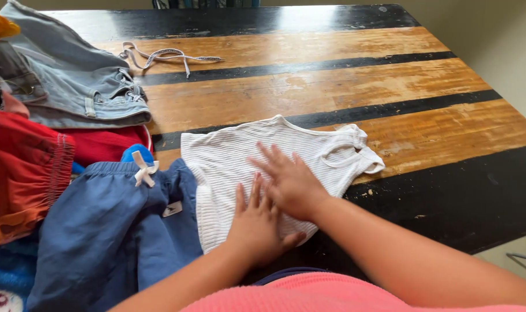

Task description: The person folds a white top, a pair of blue shorts, a colorful patterned shirt, and a pair of black shorts by hand on a wooden table.

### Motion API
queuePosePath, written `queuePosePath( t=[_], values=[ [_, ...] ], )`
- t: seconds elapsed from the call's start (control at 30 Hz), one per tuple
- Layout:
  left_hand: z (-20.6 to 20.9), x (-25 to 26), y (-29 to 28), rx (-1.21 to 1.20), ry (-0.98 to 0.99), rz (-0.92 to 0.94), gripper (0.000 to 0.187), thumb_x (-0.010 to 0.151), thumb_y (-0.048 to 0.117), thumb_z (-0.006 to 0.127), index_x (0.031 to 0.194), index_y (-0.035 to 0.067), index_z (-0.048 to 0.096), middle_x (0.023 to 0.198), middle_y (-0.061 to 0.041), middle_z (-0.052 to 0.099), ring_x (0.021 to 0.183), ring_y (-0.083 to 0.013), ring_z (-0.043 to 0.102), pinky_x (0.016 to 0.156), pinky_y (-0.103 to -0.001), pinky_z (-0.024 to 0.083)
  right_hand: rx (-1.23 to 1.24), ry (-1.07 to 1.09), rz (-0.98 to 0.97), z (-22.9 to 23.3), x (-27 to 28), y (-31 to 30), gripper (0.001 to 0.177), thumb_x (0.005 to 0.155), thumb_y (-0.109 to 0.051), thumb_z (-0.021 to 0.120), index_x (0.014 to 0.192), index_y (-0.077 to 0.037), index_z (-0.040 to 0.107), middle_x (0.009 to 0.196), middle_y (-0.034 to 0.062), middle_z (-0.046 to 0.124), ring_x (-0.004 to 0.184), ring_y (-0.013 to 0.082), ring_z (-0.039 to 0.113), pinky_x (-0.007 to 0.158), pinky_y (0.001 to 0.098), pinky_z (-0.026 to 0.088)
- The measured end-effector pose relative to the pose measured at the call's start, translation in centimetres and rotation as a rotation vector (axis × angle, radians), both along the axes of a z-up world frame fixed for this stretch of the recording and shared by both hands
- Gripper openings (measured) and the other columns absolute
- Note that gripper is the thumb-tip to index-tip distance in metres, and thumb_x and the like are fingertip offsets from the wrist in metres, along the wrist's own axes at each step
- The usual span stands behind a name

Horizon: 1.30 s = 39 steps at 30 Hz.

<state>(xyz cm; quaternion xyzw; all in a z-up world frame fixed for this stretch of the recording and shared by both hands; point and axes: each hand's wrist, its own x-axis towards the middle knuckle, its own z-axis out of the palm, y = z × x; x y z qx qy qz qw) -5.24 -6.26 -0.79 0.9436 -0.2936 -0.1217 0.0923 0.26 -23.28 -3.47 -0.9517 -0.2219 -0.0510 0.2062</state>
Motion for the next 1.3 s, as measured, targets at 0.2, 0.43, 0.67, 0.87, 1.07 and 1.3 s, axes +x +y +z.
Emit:
queuePosePath(
  t=[0.2,0.43,0.67,0.87,1.07,1.3],
  values=[
    [0.0,4.5,5.4,0.073,-0.100,0.301,0.090,0.090,0.071,0.036,0.162,0.021,0.015,0.171,-0.012,0.003,0.154,-0.0431,-0.004,0.120,-0.058,-0.004,-0.356,-0.084,-0.371,-0.9,-1.2,-8.3,0.061,0.099,-0.059,0.041,0.156,-0.039,0.036,0.170,-0.0005,0.017,0.157,0.0340,0.015,0.119,0.0639,0.012],
    [-2.0,7.7,4.8,0.032,-0.237,0.383,0.096,0.095,0.069,0.040,0.158,0.000,0.017,0.168,-0.019,0.007,0.156,-0.0333,-0.001,0.122,-0.046,0.001,-0.515,0.032,-0.608,-1.8,-0.4,-12.7,0.068,0.092,-0.049,0.050,0.157,-0.029,0.040,0.169,0.0146,0.013,0.151,0.0475,0.007,0.108,0.0732,0.005],
    [-4.1,12.0,-1.8,-0.358,-0.212,0.090,0.078,0.097,0.049,0.042,0.164,0.013,0.021,0.172,-0.013,0.012,0.157,-0.0287,0.007,0.125,-0.047,0.009,-0.220,0.035,-0.191,-1.5,0.5,-3.5,0.066,0.098,-0.056,0.046,0.157,-0.029,0.036,0.170,0.0112,0.022,0.156,0.0347,0.015,0.124,0.0604,0.008],
    [-2.6,15.5,4.7,0.052,-0.162,0.358,0.068,0.104,0.055,0.035,0.161,0.026,0.013,0.170,-0.003,0.000,0.156,-0.0245,-0.001,0.121,-0.063,0.001,-0.411,0.213,-0.320,2.4,-1.1,-5.1,0.085,0.090,-0.072,0.041,0.164,-0.034,0.021,0.172,0.0154,-0.001,0.154,0.0483,-0.005,0.113,0.0655,-0.002],
    [-6.2,16.2,0.9,-0.259,-0.442,0.176,0.083,0.100,0.055,0.036,0.164,0.006,0.017,0.174,-0.011,0.007,0.159,-0.0269,0.003,0.123,-0.047,0.007,-0.291,0.172,-0.296,3.4,3.0,-2.4,0.086,0.095,-0.070,0.038,0.161,-0.017,0.023,0.169,0.0194,0.000,0.153,0.0461,-0.004,0.117,0.0638,0.000],
    [0.6,11.4,0.6,0.076,0.048,0.241,0.083,0.092,0.072,0.034,0.161,0.033,0.012,0.171,-0.002,-0.003,0.157,-0.0318,-0.010,0.121,-0.060,-0.007,-0.213,-0.016,-0.046,-0.9,9.5,-3.7,0.073,0.104,-0.057,0.030,0.164,-0.014,0.026,0.172,0.0086,0.016,0.161,0.0287,0.009,0.127,0.0510,0.006]
  ],
)
